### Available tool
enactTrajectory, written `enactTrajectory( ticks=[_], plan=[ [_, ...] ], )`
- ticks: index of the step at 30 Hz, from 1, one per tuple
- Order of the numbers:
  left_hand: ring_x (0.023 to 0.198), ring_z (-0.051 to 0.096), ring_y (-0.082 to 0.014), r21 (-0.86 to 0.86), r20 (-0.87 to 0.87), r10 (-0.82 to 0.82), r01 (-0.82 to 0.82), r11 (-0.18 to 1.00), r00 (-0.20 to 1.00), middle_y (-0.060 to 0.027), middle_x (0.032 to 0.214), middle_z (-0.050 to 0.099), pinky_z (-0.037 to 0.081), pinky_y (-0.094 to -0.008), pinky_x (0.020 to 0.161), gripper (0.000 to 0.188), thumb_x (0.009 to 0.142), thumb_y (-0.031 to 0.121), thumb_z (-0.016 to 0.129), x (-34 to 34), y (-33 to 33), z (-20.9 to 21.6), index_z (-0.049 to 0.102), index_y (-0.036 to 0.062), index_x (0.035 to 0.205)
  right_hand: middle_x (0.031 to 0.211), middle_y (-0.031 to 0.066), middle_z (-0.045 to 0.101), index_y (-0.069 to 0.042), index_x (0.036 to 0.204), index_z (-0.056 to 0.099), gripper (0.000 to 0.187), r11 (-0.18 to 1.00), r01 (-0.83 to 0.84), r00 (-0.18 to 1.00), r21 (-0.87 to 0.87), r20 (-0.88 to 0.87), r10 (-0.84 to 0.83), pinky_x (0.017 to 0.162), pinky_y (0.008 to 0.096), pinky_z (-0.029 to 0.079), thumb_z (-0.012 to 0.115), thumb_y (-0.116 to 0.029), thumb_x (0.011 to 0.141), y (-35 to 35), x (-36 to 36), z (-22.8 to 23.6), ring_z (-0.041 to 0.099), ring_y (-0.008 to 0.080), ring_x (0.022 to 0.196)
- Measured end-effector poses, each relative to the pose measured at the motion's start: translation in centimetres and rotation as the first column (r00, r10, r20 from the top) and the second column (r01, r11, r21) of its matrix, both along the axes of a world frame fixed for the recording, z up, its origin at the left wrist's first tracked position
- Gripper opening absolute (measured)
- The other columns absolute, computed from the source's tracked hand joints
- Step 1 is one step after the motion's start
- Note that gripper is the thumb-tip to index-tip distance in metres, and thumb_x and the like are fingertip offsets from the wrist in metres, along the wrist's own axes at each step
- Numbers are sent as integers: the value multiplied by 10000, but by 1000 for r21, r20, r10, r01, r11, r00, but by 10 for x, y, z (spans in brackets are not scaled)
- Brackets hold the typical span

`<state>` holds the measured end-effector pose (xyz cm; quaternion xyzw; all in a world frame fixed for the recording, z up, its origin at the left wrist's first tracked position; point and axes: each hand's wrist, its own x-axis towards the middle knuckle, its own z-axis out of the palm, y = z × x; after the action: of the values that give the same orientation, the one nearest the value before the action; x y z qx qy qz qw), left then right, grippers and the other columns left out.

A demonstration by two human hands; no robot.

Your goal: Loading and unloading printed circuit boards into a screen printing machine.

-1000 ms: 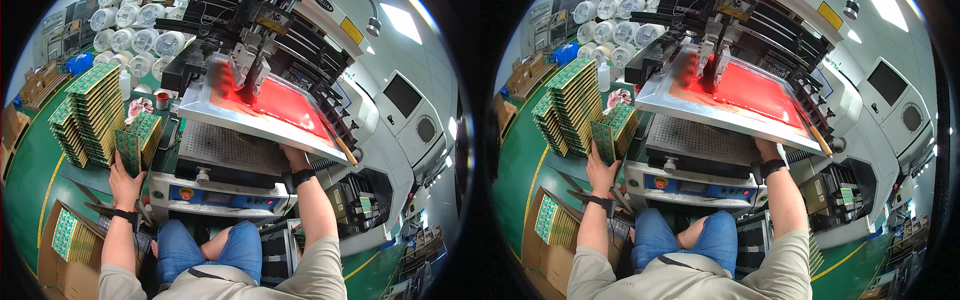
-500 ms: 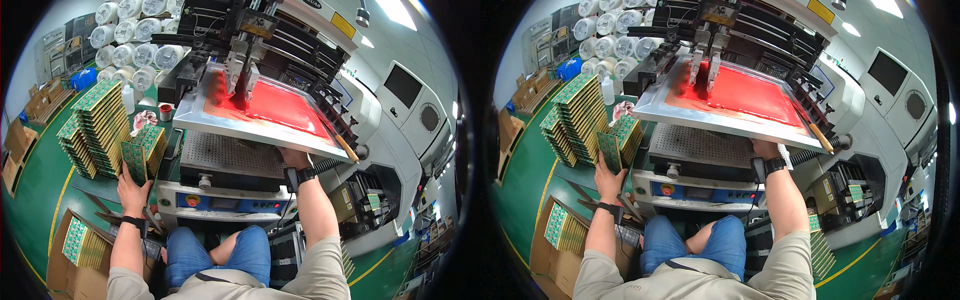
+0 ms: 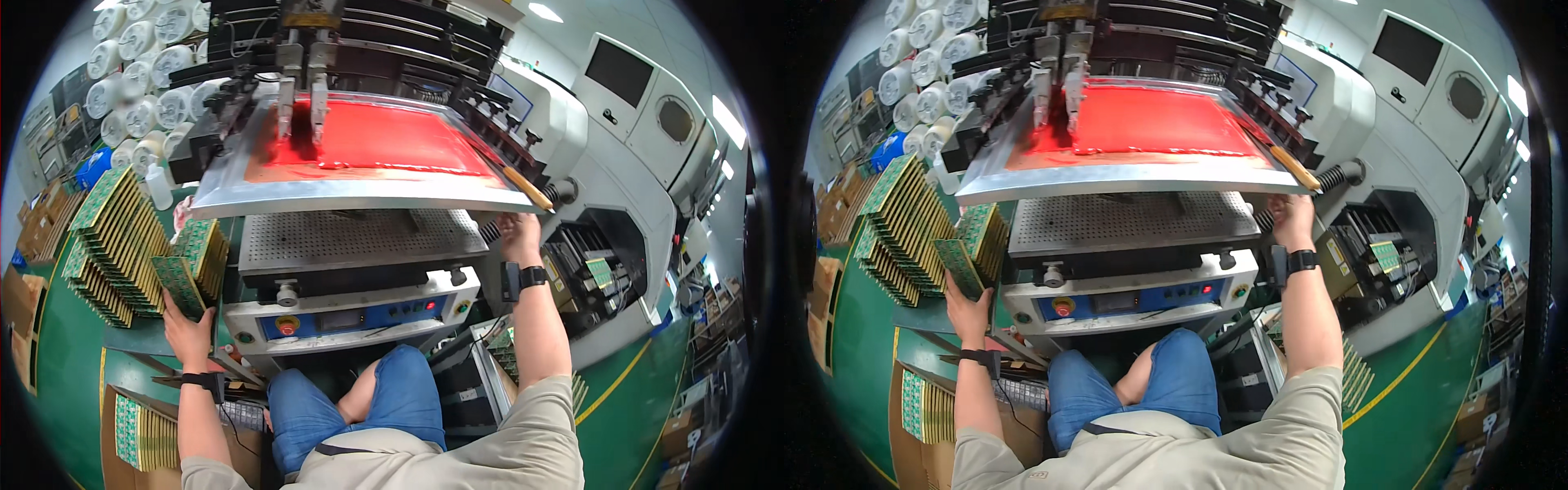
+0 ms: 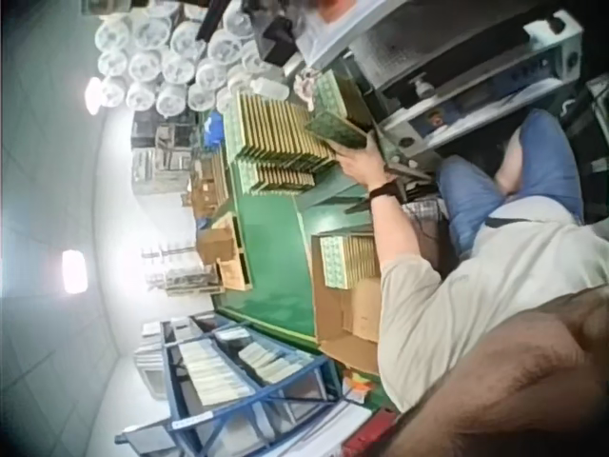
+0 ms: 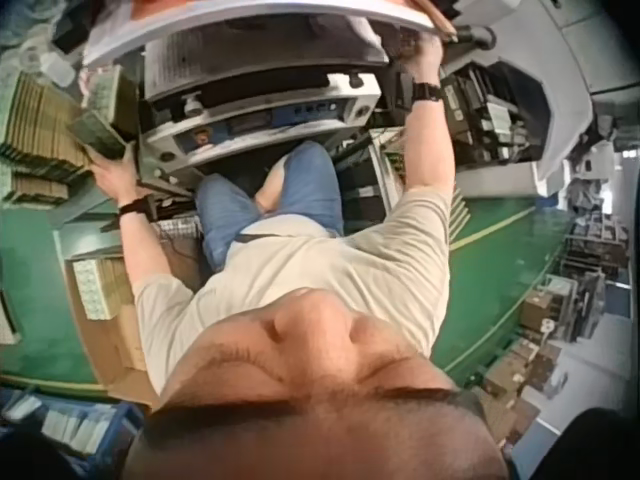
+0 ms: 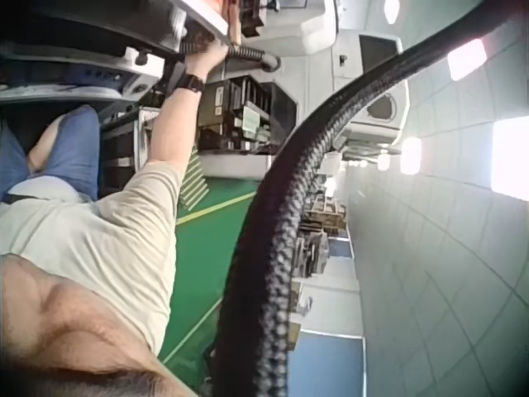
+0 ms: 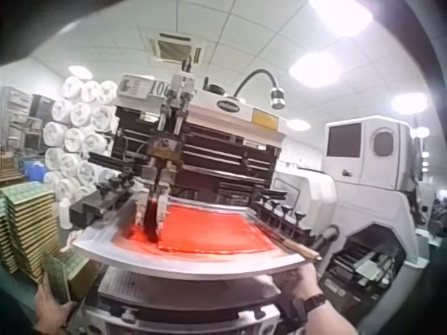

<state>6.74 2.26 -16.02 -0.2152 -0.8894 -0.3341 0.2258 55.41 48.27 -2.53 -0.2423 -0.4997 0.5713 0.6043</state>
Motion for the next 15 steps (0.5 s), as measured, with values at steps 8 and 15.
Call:
enactTrajectory(
  ticks=[8, 15],
  plan=[
    [1238, 535, -475, 41, 13, -64, 64, 997, 998, -258, 1361, 551, 454, -505, 1033, 1118, 714, 246, 904, 5, 10, 3, 244, 165, 1613, 796, 57, 673, -22, 987, 593, 137, 858, 505, 821, 92, 255, -511, 584, 258, 518, 639, -149, 1011, 9, 111, -38, 657, 134, 686],
    [1288, 515, -458, 95, 3, -86, 85, 992, 996, -261, 1433, 508, 438, -489, 1072, 1073, 737, 250, 887, 5, 5, 1, 264, 142, 1603, 823, 77, 669, -20, 961, 577, 127, 945, 183, 904, -272, 423, -53, 562, 285, 529, 641, -121, 1003, 19, 90, -110, 656, 157, 667]
  ],
)
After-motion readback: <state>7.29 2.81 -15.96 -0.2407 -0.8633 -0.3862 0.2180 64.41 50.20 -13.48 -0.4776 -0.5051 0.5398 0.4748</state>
